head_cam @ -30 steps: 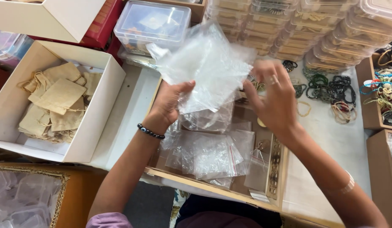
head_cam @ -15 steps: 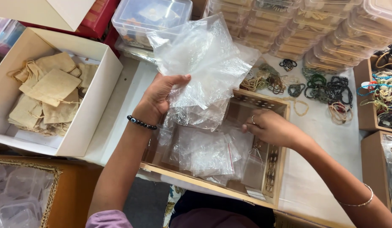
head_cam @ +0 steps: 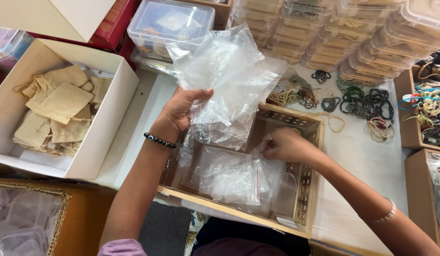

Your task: Sorting and packaging various necklaces, bracelets, and beads into plastic bags and containers.

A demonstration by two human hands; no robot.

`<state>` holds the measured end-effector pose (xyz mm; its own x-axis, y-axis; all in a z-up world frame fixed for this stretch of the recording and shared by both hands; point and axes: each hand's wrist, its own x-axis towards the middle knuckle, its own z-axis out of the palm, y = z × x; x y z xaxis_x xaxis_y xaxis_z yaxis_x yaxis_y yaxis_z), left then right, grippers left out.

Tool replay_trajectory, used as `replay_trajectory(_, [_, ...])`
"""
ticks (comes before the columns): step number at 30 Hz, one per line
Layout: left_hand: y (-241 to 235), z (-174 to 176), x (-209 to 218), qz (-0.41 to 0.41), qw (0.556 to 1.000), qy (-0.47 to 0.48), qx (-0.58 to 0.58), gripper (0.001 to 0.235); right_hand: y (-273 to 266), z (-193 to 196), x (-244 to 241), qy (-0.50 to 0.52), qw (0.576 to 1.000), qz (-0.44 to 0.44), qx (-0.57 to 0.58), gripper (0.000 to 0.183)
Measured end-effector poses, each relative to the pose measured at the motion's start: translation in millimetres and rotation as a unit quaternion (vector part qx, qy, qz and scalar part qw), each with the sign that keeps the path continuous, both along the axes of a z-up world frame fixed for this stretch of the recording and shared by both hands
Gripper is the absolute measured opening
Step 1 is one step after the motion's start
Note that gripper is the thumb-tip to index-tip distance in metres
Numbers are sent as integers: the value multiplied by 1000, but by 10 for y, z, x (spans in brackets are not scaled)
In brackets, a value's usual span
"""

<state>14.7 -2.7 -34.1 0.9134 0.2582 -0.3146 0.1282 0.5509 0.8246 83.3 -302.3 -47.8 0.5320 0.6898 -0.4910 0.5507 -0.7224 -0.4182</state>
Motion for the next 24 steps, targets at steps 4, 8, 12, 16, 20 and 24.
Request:
replay_trajectory(4, [6,-76,18,-2,999,-18,29,72,-305,301,-31,104,968,-25,225,16])
replay_trajectory(8, [-63,78,-18,-15,999,-34,2,75,-533,659,-124,76,937,3,340,10])
replay_trajectory(12, [-60,67,-39,-12,999,-46,2,75,-790,649,-8,105,880,7,463,13])
replay_trajectory(16, [-76,84,-39,-16,998,-60,-12,74,-850,735,102,208,816,-3,540,9])
replay_trajectory(20, [-117,104,-40,-6,998,-49,27,73,-669,908,165,374,679,-74,627,11])
replay_trajectory(24, [-178,164,-77,-9,994,-87,61,70,-258,1064,310,499,581,-139,627,9])
